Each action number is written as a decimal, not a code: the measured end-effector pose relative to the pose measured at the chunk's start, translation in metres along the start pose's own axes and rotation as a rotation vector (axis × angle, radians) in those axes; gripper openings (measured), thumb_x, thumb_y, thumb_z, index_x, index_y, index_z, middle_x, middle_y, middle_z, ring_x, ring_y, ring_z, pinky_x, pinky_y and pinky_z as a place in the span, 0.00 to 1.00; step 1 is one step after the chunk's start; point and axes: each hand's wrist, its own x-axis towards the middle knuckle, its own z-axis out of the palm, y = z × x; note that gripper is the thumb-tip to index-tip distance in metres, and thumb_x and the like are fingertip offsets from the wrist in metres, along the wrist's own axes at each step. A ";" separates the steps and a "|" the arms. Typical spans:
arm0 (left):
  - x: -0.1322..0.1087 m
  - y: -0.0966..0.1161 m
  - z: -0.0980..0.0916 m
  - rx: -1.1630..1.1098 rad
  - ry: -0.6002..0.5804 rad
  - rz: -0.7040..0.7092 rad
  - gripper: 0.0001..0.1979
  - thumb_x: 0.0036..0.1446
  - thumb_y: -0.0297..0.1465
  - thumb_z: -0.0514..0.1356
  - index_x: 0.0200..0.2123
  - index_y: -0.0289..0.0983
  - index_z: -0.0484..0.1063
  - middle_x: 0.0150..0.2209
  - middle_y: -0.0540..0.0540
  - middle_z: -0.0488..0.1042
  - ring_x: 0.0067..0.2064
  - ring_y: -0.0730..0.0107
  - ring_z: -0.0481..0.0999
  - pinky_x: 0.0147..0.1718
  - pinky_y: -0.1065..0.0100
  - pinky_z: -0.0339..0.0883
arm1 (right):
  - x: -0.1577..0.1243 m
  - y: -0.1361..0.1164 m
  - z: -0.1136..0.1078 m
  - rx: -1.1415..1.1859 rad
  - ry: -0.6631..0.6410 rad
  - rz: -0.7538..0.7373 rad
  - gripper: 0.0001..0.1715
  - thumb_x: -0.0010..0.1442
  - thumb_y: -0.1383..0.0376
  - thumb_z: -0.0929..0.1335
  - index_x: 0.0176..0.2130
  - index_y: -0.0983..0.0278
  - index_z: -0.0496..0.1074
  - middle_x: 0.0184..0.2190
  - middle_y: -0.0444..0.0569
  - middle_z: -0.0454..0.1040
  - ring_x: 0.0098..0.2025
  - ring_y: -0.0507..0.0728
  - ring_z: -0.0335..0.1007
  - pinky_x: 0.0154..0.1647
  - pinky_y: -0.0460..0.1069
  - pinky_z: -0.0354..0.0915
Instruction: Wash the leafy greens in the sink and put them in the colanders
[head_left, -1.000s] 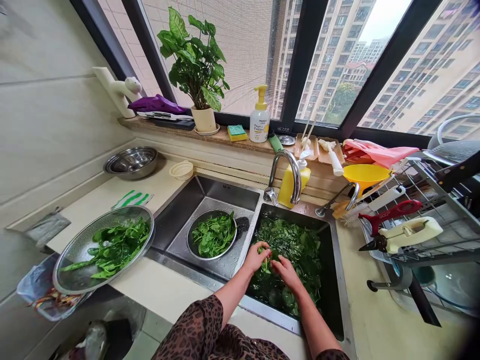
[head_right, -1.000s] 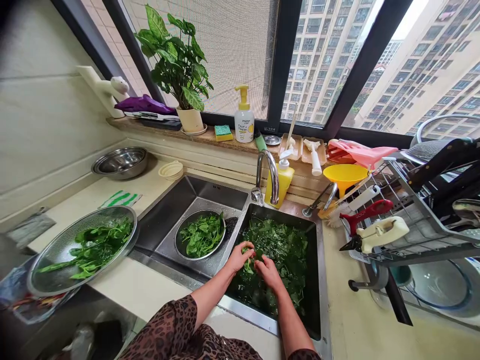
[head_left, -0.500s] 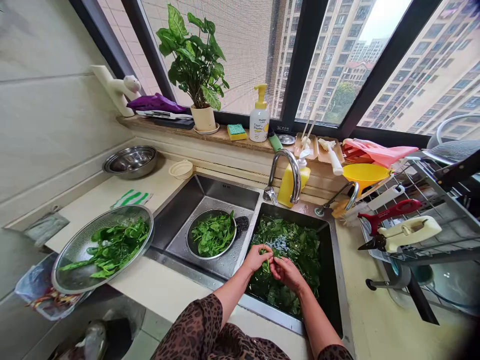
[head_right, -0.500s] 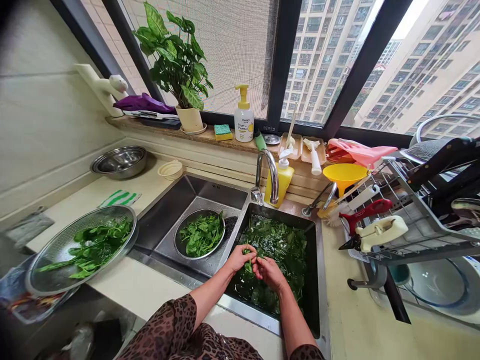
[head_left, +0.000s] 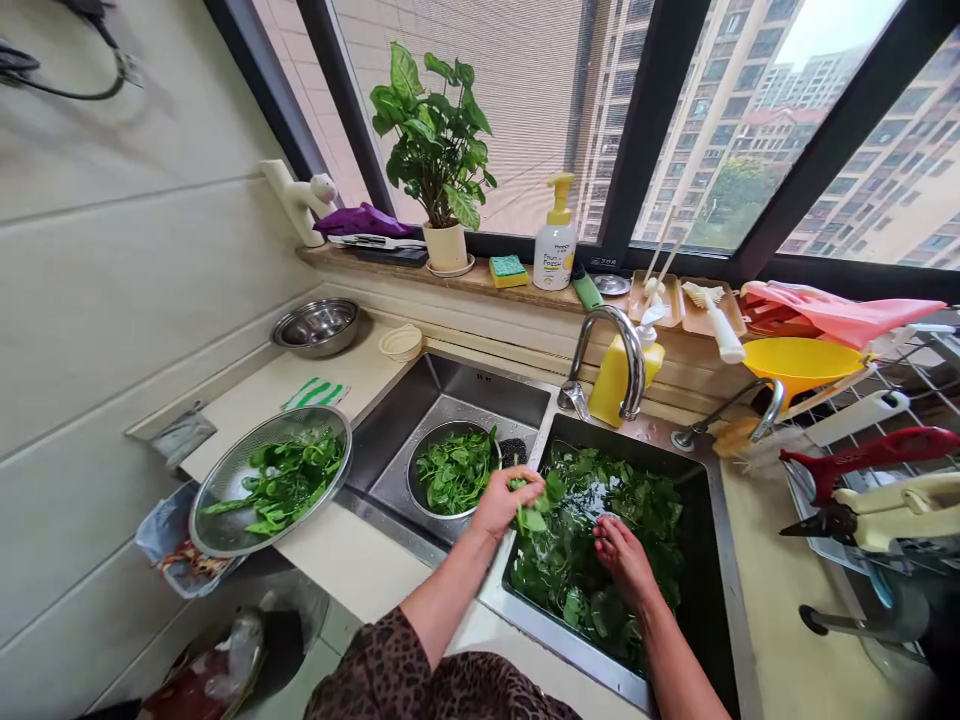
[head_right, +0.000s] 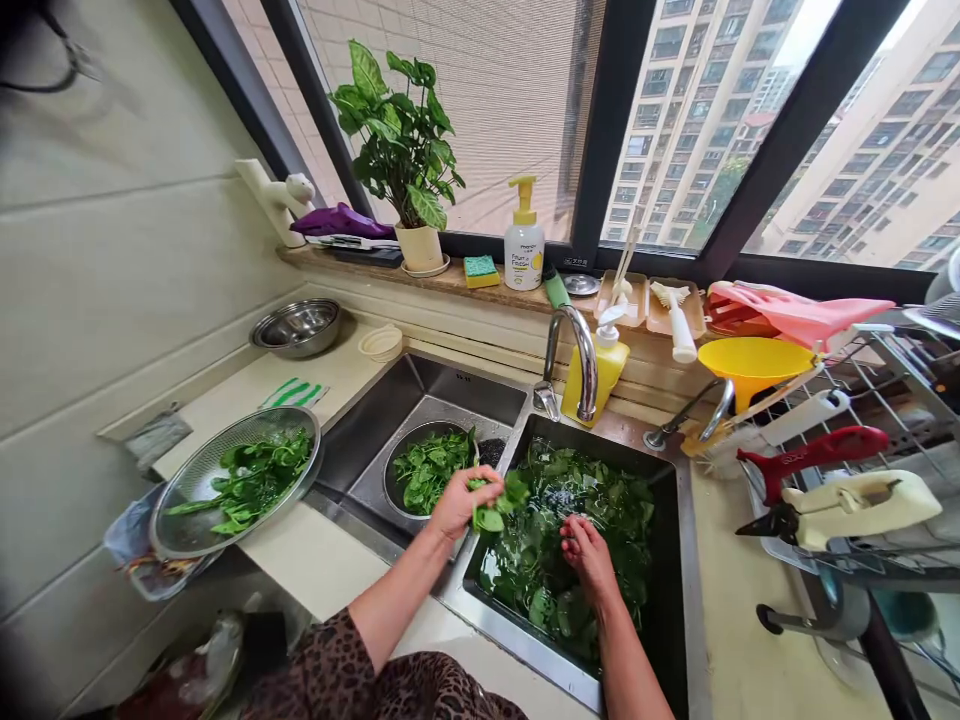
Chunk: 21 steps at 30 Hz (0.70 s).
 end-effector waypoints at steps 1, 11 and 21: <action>0.001 0.012 -0.015 0.055 0.059 0.057 0.14 0.42 0.38 0.64 0.28 0.33 0.75 0.23 0.50 0.70 0.21 0.79 0.64 0.23 0.73 0.59 | 0.000 0.000 0.001 -0.004 -0.006 0.003 0.20 0.41 0.54 0.73 0.32 0.62 0.70 0.25 0.41 0.73 0.22 0.50 0.67 0.22 0.44 0.60; -0.035 0.112 -0.177 0.667 0.583 0.297 0.09 0.46 0.35 0.60 0.28 0.36 0.75 0.30 0.47 0.75 0.34 0.64 0.72 0.39 0.65 0.63 | 0.008 0.009 -0.013 -0.050 0.014 0.065 0.27 0.36 0.55 0.75 0.37 0.61 0.70 0.28 0.43 0.75 0.27 0.53 0.71 0.28 0.45 0.67; -0.083 0.151 -0.342 0.880 0.874 -0.021 0.12 0.28 0.24 0.67 0.23 0.38 0.74 0.16 0.52 0.68 0.25 0.67 0.68 0.26 0.71 0.55 | 0.011 0.007 -0.007 -0.049 0.038 0.095 0.28 0.28 0.55 0.77 0.33 0.60 0.73 0.30 0.44 0.75 0.30 0.54 0.71 0.28 0.44 0.70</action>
